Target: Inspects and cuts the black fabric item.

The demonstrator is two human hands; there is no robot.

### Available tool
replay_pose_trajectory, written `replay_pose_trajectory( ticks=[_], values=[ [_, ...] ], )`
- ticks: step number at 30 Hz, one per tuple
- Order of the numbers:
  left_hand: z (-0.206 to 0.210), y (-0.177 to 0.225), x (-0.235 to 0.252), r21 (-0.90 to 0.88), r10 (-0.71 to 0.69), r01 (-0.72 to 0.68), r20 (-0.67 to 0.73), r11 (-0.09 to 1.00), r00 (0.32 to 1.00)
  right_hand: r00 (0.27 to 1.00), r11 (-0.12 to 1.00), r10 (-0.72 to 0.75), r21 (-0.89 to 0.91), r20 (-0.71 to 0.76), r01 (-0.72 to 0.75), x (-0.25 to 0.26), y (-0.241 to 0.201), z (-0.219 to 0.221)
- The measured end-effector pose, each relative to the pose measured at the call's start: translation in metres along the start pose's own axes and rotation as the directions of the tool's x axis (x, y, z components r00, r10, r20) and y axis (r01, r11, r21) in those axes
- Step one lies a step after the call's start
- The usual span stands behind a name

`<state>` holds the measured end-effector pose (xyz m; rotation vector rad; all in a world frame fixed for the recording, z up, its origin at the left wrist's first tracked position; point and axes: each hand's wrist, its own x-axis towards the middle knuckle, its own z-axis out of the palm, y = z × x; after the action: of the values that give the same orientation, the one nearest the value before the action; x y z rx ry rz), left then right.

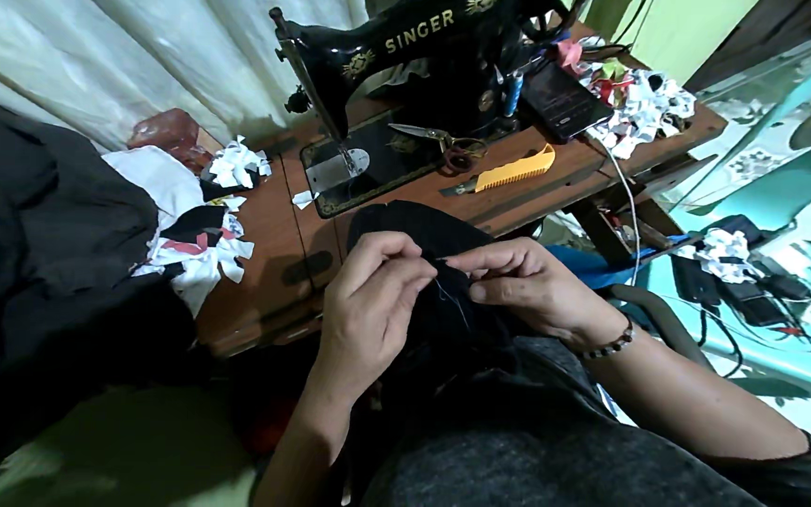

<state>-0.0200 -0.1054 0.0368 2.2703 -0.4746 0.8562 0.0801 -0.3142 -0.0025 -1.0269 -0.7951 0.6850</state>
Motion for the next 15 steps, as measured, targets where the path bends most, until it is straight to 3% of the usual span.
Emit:
replay_pose_trajectory(
  ticks=[2, 4, 9, 12, 15],
  values=[
    [-0.002, -0.005, -0.001, -0.058, -0.088, 0.087, -0.029, 0.995, 0.996, 1.0, 1.0, 0.008, 0.018, -0.006, -0.008, -0.001, 0.002, -0.001],
    [-0.009, -0.013, -0.003, -0.229, -0.222, 0.198, -0.085, 0.953, 0.971, 1.0, 0.999, 0.012, 0.054, -0.022, -0.011, -0.003, 0.006, -0.003],
    [-0.012, -0.013, -0.002, -0.695, -0.374, 0.279, 0.016, 0.662, 0.927, 0.999, 0.994, 0.035, 0.109, -0.032, -0.031, -0.007, 0.013, -0.005],
    [-0.007, -0.01, -0.005, -0.78, -0.409, 0.318, 0.087, 0.539, 0.908, 0.999, 0.994, 0.025, 0.108, -0.025, -0.022, -0.01, 0.02, -0.007],
    [0.0, -0.008, -0.009, -0.776, -0.426, 0.358, 0.127, 0.52, 0.896, 0.999, 0.998, 0.016, 0.057, -0.047, -0.013, -0.021, 0.031, -0.016]
  ],
)
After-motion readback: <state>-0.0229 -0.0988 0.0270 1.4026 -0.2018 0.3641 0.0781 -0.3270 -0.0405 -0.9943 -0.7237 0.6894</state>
